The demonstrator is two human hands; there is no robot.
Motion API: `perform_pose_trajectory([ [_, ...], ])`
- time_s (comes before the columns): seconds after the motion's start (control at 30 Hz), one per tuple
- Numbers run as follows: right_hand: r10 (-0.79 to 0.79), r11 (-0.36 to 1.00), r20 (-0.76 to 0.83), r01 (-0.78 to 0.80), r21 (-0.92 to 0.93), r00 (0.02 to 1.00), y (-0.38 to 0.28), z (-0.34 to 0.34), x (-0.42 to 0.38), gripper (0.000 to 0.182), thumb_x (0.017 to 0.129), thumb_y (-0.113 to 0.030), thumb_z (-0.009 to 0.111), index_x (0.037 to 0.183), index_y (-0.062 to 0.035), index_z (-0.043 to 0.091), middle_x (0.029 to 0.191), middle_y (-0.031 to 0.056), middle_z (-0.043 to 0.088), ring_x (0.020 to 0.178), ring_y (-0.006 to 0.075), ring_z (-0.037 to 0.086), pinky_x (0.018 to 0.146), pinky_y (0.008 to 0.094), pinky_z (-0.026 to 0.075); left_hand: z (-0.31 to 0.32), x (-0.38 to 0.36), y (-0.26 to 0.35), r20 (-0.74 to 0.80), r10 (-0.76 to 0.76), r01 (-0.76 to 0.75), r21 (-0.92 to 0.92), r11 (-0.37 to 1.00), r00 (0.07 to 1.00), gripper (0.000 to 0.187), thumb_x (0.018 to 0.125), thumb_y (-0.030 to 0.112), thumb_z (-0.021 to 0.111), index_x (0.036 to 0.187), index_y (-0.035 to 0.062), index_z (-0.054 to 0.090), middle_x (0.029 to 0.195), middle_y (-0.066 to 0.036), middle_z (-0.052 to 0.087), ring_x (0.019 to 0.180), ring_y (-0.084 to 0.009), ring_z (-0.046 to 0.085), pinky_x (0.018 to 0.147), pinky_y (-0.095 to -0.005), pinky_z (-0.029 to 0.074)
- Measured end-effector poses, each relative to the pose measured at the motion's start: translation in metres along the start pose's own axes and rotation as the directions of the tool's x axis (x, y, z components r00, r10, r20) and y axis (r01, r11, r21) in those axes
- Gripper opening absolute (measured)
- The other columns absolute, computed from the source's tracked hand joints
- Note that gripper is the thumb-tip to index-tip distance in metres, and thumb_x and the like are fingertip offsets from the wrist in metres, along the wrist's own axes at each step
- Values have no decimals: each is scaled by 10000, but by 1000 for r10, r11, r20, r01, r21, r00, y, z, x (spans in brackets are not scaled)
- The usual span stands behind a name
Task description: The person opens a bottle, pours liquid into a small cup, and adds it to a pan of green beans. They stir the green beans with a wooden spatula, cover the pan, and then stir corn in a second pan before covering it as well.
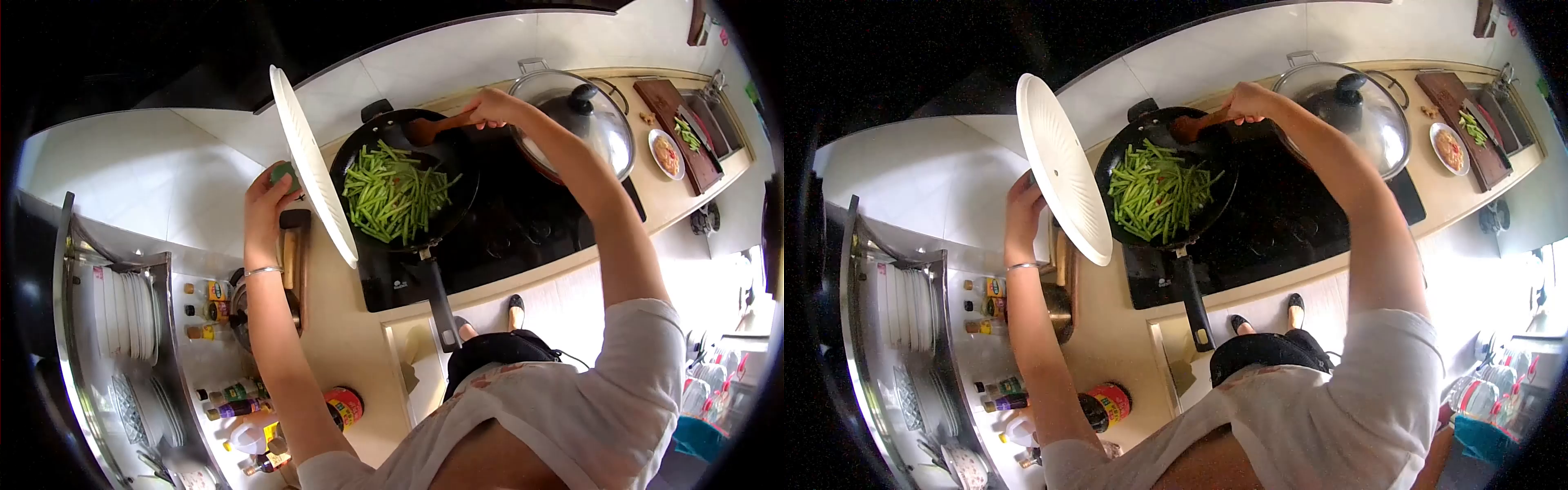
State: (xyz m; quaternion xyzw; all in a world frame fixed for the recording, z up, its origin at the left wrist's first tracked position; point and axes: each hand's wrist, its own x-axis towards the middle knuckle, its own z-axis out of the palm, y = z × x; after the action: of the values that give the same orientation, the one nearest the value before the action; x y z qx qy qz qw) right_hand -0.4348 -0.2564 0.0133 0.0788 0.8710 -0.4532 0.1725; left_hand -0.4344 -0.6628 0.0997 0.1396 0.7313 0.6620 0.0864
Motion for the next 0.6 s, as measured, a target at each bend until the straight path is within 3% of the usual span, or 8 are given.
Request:
perform_pose_trajectory([
  [0.1,-26,991,163,4,137,986,-8,21,34,361,684,-71,508,1041,-82,562,605,48,539,357,64,346,290,208,234,-1,-1,0,2,-13,13,15,1000,1000,355,776,125,542,1056,-71,447,948,-93,534,848,-149,539,739,-260,473],
  [0.17,-109,993,229,96,69,967,-21,43,50,365,695,-79,501,1056,-99,554,619,40,542,369,54,351,301,210,247,2,-4,6,-22,-29,29,39,999,999,376,772,142,551,1065,-68,444,953,-92,534,848,-150,540,741,-260,468],
  [0.23,-183,983,257,183,25,949,-31,57,51,362,692,-83,500,1047,-114,561,681,52,576,431,94,439,370,246,351,0,-5,8,-9,-43,44,54,998,999,389,770,150,555,1071,-67,440,956,-91,533,852,-151,539,742,-261,467],
  [0.27,-180,984,261,179,28,949,-33,66,49,362,692,-83,500,1047,-114,561,681,52,576,431,94,439,370,246,351,-2,-5,10,1,-47,47,63,997,999,401,768,157,559,1078,-66,437,959,-91,533,855,-153,538,742,-262,465],
  [0.33,-560,753,194,593,-287,805,-34,83,40,375,711,-78,496,1078,-139,544,778,66,608,563,180,524,505,326,427,-2,-6,13,9,-37,36,58,998,999,405,768,156,558,1081,-69,433,960,-92,532,856,-155,538,745,-263,464],
  [0.37,-596,717,149,606,-344,789,-35,89,21,370,706,-81,462,1048,-179,565,889,87,605,729,255,552,648,366,438,-2,-7,13,19,-26,25,55,998,999,410,769,155,557,1085,-73,428,961,-93,532,857,-157,537,748,-265,464],
  [0.5,-609,610,77,528,-591,789,-31,104,-59,374,727,-83,437,1046,-236,559,853,123,561,737,297,548,641,387,441,0,-6,12,26,7,-7,31,999,1000,406,771,147,550,1084,-79,426,955,-96,532,855,-158,537,755,-265,462],
  [0.6,-519,604,81,433,-670,851,-25,103,-110,413,739,-60,419,1090,-249,525,831,131,535,728,294,551,633,379,436,1,-4,10,19,21,-21,7,1000,1000,399,773,138,543,1084,-82,424,949,-99,532,850,-155,537,758,-262,462],
])
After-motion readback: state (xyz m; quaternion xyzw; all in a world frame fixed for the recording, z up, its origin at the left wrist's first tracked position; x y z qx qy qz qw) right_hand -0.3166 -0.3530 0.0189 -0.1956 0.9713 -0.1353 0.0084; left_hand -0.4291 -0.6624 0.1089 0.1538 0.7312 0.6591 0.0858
